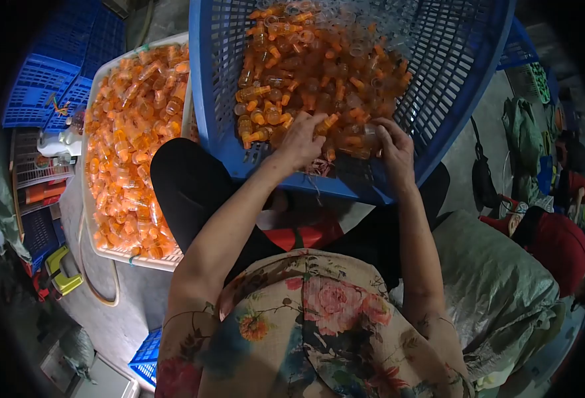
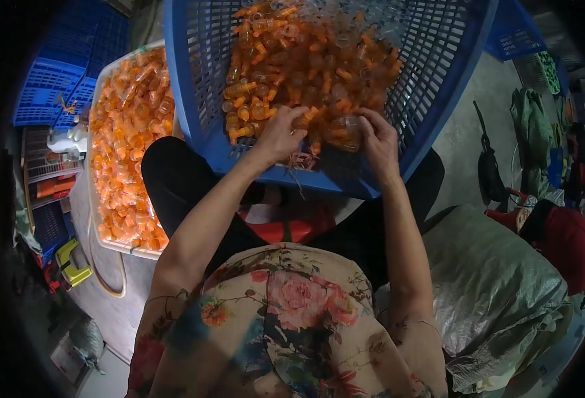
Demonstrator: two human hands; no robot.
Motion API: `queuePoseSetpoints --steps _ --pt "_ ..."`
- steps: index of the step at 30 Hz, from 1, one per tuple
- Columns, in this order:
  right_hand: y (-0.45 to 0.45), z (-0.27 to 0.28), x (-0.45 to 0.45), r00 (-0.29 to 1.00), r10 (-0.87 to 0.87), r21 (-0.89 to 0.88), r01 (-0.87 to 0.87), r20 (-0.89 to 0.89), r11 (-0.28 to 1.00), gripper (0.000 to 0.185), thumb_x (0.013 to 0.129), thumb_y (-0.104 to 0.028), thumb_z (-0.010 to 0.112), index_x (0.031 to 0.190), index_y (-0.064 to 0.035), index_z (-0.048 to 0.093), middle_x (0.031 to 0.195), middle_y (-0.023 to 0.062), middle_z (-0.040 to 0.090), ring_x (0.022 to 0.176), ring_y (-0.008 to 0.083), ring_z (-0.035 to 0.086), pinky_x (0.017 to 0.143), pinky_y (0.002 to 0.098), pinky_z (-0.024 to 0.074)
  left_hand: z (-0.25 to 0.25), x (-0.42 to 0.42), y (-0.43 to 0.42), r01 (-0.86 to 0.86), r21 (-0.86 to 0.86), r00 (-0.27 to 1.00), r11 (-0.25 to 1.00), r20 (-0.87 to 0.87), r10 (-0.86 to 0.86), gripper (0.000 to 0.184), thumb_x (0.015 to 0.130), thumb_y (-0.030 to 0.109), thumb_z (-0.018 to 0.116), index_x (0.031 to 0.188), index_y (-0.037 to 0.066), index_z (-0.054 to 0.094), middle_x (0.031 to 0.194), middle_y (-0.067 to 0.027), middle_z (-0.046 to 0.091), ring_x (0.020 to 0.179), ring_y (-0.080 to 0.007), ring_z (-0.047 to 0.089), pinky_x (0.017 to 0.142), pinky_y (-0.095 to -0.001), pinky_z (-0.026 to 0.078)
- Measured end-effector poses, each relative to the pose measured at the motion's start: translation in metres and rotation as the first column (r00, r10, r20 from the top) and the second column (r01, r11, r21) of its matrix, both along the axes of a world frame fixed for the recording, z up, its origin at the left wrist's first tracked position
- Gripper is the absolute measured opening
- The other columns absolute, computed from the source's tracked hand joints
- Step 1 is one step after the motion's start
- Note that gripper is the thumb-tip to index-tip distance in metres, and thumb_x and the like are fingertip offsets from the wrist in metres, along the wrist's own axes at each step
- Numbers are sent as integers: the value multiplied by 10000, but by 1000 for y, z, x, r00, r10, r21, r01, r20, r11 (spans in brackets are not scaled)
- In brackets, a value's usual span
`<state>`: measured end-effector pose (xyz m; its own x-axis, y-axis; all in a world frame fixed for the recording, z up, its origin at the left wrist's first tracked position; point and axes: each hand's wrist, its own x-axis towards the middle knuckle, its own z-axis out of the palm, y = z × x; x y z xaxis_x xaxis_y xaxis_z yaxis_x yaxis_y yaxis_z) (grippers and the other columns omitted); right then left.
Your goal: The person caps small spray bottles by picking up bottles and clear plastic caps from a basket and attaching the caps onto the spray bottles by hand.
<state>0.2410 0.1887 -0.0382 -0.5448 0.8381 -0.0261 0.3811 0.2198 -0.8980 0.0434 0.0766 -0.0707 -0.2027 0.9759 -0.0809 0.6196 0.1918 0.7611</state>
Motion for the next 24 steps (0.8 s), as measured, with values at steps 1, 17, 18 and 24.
queuePoseSetpoints --steps 1,17,18,24 --pt "-5 11 3 995 -27 -174 10 -98 985 266 946 -127 534 1193 -38 575 957 53 628 865 136 613 731 248 492 12 -8 -5 -41 -5 969 999 243 41 528 867 191 649 1288 -35 425 1235 -182 522 1078 -283 561 829 -372 504" --pt "-40 83 4 848 516 526 -496 122 691 380 735 50 698 1095 -13 593 1053 139 585 904 291 622 723 342 534 56 7 -44 233 -171 -410 957 875 257 246 943 193 593 1094 -1 572 900 -32 556 644 -43 452 533 -144 368" --pt "-41 86 5 803 572 568 -552 166 610 386 740 54 690 1106 -9 585 1057 138 586 891 289 628 713 344 535 56 6 -44 310 -186 -458 932 830 318 247 941 189 595 1096 -2 571 899 -27 555 641 -43 448 533 -147 364" --pt "-45 69 5 873 488 308 -466 9 829 358 832 -11 647 1176 -2 550 990 122 618 814 216 639 648 288 529 88 19 -40 189 -75 125 979 991 52 262 923 163 606 1108 -17 561 905 -67 572 701 -130 544 574 -244 445"
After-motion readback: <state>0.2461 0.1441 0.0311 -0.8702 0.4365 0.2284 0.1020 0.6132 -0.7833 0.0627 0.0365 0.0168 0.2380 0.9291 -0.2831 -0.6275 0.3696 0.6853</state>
